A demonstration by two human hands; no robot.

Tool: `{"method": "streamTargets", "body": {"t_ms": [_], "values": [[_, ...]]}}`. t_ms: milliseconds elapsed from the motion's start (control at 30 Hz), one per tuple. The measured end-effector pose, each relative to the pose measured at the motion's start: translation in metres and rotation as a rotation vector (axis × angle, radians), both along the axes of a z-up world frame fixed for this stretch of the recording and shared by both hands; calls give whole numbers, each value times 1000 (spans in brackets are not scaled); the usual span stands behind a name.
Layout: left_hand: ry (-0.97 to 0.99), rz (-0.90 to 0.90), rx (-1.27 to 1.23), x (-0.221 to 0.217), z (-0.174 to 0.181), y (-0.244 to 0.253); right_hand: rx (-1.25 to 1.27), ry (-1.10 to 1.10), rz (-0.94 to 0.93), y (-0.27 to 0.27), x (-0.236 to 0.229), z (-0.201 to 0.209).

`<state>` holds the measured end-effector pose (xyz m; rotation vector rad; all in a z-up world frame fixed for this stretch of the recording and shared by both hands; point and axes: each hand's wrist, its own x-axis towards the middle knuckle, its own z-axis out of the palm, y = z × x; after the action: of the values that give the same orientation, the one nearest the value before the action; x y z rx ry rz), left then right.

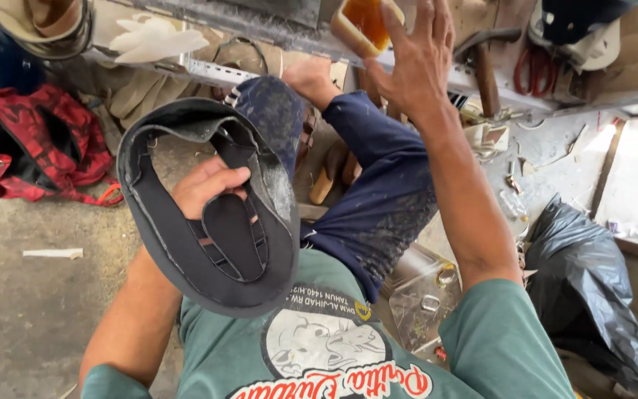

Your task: The person sits on the floor and works on a black sandal, repeatedly pressing and smoothing the inner sole and strap area with their hands. They manipulate the sandal to check the fit and alignment of the components.

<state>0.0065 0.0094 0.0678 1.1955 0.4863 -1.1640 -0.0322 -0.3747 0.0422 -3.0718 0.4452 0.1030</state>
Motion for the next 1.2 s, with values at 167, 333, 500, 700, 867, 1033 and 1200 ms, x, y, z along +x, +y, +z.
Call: {"method": "streamTargets", "body": {"t_ms": [167,333,500,700,867,1033,1200], "values": [[3,-56,-263,2,-16,1,-256,-501,188,6,4,-4],[-30,-119,-217,9,-9,-8,-150,-349,131,13,-24,21],[-68,-198,-170,14,14,-13,59,-468,203,73,-68,82],[-111,-227,-212,-10,45,-28,698,-439,356,157,-108,108],[-324,-291,-351,-19,4,-16,703,-377,410,176,-115,99],[-272,-276,-166,-16,63,-13,783,-455,530,174,-122,97],[-258,-231,-136,-12,61,-11,588,-528,582,170,-126,88]]}}
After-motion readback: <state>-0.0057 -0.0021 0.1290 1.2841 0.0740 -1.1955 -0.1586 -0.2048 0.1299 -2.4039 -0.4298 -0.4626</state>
